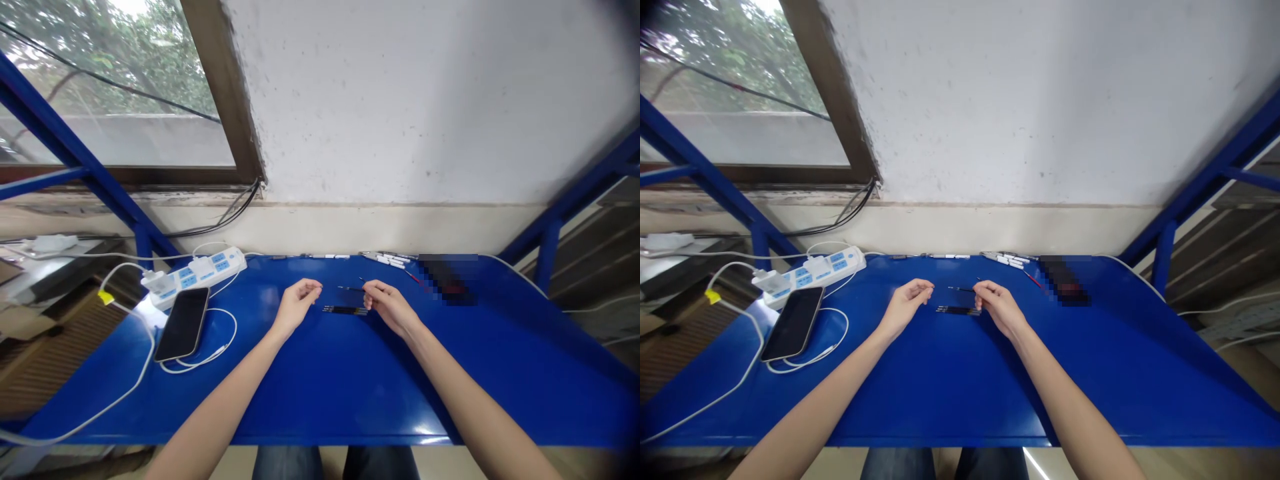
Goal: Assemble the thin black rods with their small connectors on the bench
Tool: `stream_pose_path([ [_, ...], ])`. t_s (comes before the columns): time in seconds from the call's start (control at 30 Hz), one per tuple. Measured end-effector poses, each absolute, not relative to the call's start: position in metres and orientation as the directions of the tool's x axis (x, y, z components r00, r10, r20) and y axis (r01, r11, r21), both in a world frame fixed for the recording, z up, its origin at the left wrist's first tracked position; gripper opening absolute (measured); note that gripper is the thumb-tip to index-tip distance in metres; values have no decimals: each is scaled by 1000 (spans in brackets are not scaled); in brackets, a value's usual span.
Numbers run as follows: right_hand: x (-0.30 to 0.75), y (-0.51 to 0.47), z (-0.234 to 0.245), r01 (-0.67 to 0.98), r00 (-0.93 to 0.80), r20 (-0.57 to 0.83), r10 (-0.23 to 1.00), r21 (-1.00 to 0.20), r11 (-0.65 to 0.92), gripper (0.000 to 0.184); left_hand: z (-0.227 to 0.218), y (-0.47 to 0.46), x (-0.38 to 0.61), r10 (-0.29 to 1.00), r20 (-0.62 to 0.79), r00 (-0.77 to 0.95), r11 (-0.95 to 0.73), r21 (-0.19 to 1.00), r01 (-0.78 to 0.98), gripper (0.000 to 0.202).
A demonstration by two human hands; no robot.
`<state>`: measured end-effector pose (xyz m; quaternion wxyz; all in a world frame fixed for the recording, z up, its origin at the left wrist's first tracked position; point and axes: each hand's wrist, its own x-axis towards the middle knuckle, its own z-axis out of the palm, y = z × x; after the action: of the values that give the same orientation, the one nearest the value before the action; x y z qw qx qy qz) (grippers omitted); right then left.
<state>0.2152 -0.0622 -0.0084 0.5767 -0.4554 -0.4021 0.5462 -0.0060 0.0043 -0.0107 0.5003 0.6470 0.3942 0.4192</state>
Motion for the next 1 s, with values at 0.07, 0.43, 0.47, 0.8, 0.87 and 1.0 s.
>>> stream_pose_path([
  [0.07, 215, -62, -6, -328, 80, -30, 996, -945, -2, 27, -9, 3, -5, 928, 147, 342, -173, 984, 47, 28],
  [0.43, 210, -66, -1, -476, 20, 18, 1000, -879, 25, 26, -2, -4, -2, 931, 89, 355, -62, 994, -87, 35],
  [0.47, 209, -66, -2, -477, 8, 20, 1000, -878, 22, 26, -2, -4, -2, 927, 98, 362, -63, 992, -106, 33],
  [0.8, 208, -66, -6, -452, -59, 23, 998, -892, -6, 28, -4, -4, 0, 894, 135, 426, -44, 975, -217, 26],
  [0.87, 208, -66, -6, -440, -70, 26, 997, -898, -7, 29, -4, -4, 1, 891, 135, 433, -44, 976, -214, 26],
  [1.0, 206, -67, -7, -402, -85, 24, 996, -916, -13, 32, -5, -5, 1, 881, 119, 458, -37, 982, -185, 27],
])
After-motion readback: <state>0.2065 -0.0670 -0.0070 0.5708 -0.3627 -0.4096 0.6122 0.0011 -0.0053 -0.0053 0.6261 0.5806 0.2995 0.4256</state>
